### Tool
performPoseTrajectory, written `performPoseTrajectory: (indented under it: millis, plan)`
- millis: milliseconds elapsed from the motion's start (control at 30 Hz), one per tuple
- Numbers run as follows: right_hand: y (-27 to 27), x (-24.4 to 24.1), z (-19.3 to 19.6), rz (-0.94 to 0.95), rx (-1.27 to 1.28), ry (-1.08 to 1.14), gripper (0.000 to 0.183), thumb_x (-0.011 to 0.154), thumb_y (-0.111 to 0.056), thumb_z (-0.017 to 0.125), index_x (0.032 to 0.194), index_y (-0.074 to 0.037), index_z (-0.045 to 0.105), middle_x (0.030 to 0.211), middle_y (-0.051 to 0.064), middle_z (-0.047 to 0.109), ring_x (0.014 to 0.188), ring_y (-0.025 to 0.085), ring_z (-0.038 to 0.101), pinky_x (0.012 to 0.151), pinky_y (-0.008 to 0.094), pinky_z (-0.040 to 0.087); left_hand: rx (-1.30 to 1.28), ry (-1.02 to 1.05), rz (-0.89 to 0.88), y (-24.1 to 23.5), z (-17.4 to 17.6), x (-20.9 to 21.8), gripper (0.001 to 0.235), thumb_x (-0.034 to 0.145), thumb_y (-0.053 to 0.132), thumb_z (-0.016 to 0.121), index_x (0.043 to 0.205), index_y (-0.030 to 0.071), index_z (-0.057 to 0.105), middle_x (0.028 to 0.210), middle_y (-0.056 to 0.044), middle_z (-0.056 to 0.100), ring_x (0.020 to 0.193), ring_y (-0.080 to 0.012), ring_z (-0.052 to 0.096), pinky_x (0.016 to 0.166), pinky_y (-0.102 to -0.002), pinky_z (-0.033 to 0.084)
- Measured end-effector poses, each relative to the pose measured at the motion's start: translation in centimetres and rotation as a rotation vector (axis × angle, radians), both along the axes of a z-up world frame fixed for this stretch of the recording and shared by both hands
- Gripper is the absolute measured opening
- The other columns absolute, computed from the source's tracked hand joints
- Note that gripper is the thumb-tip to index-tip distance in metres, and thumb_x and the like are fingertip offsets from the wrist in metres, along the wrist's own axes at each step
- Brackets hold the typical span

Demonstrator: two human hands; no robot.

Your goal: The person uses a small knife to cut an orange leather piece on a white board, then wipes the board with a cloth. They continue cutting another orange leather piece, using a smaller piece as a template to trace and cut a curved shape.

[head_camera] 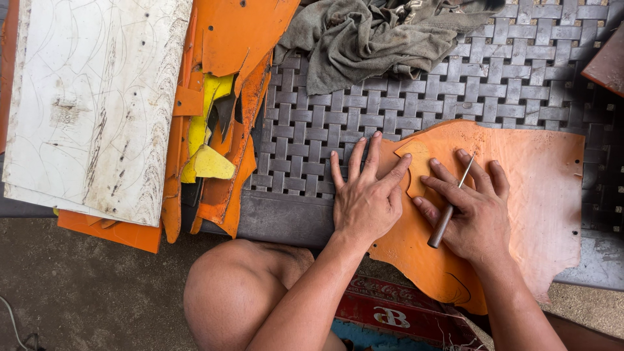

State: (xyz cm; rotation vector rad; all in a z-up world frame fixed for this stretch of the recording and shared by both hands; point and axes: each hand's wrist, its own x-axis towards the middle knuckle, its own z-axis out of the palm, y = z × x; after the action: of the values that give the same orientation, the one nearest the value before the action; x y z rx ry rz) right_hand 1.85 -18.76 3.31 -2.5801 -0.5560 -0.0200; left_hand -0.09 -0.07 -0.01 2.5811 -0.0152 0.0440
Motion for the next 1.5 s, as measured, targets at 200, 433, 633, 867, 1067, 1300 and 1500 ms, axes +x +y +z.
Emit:
performPoseTrajectory:
  millis: [200, 433, 633, 867, 1067, 1300, 1500]
  plan:
    - [0.11, -0.06, -0.06, -0.008, -0.004, -0.009, 0.041, 0.087, -0.048, 0.076, 0.118, -0.021, 0.076, 0.137, -0.005, 0.069, 0.147, 0.026, 0.049, 0.130, 0.051, 0.023, -0.006, -0.001, 0.002, 0.01, 0.08, -0.03, 0.048, 0.091, 0.020, 0.058, 0.135, 0.035, 0.068, 0.165, -0.016, 0.034, 0.154, -0.0368, 0.028, 0.124, -0.071, 0.001]
    - [0.08, -0.05, -0.09, -0.006, -0.009, -0.009, 0.040, 0.087, -0.048, 0.077, 0.118, -0.022, 0.076, 0.136, -0.005, 0.069, 0.147, 0.026, 0.050, 0.129, 0.052, 0.023, -0.002, -0.002, -0.003, 0.04, -0.02, -0.02, 0.046, 0.091, 0.021, 0.059, 0.134, 0.035, 0.068, 0.166, -0.016, 0.034, 0.154, -0.0369, 0.028, 0.123, -0.072, 0.000]
    - [0.05, -0.05, -0.15, -0.006, -0.003, -0.011, 0.041, 0.086, -0.048, 0.077, 0.117, -0.022, 0.076, 0.136, -0.005, 0.069, 0.147, 0.027, 0.050, 0.129, 0.052, 0.023, -0.003, -0.007, -0.003, 0.03, -0.11, 0.01, 0.046, 0.091, 0.021, 0.059, 0.134, 0.035, 0.068, 0.166, -0.016, 0.034, 0.154, -0.0371, 0.028, 0.123, -0.072, 0.000]
    - [0.04, -0.05, -0.06, -0.002, -0.001, -0.005, 0.041, 0.087, -0.047, 0.077, 0.119, -0.022, 0.076, 0.137, -0.005, 0.069, 0.147, 0.027, 0.050, 0.129, 0.052, 0.024, 0.001, 0.001, 0.000, 0.05, -0.02, -0.05, 0.047, 0.091, 0.021, 0.058, 0.135, 0.035, 0.068, 0.166, -0.015, 0.034, 0.154, -0.0368, 0.029, 0.124, -0.072, 0.001]
    - [0.02, 0.00, 0.00, 0.006, -0.003, -0.008, 0.041, 0.087, -0.047, 0.077, 0.120, -0.021, 0.075, 0.137, -0.004, 0.069, 0.147, 0.028, 0.050, 0.129, 0.053, 0.024, 0.013, -0.007, 0.000, 0.01, -0.07, -0.04, 0.049, 0.090, 0.020, 0.058, 0.135, 0.035, 0.068, 0.166, -0.015, 0.034, 0.153, -0.0367, 0.029, 0.124, -0.072, 0.002]
    - [0.06, -0.03, 0.08, 0.006, -0.008, -0.007, 0.042, 0.087, -0.047, 0.077, 0.120, -0.022, 0.075, 0.138, -0.005, 0.068, 0.147, 0.028, 0.050, 0.129, 0.052, 0.023, 0.008, -0.015, 0.004, 0.00, -0.04, -0.06, 0.049, 0.090, 0.020, 0.058, 0.136, 0.034, 0.068, 0.165, -0.015, 0.036, 0.153, -0.0370, 0.030, 0.124, -0.072, 0.003]
    - [0.12, -0.03, 0.04, 0.002, -0.023, -0.004, 0.042, 0.087, -0.049, 0.077, 0.120, -0.022, 0.075, 0.137, -0.005, 0.069, 0.147, 0.027, 0.050, 0.129, 0.052, 0.023, -0.001, -0.014, 0.007, -0.06, -0.06, -0.07, 0.047, 0.091, 0.020, 0.058, 0.135, 0.034, 0.068, 0.165, -0.015, 0.037, 0.153, -0.0371, 0.030, 0.124, -0.072, 0.003]
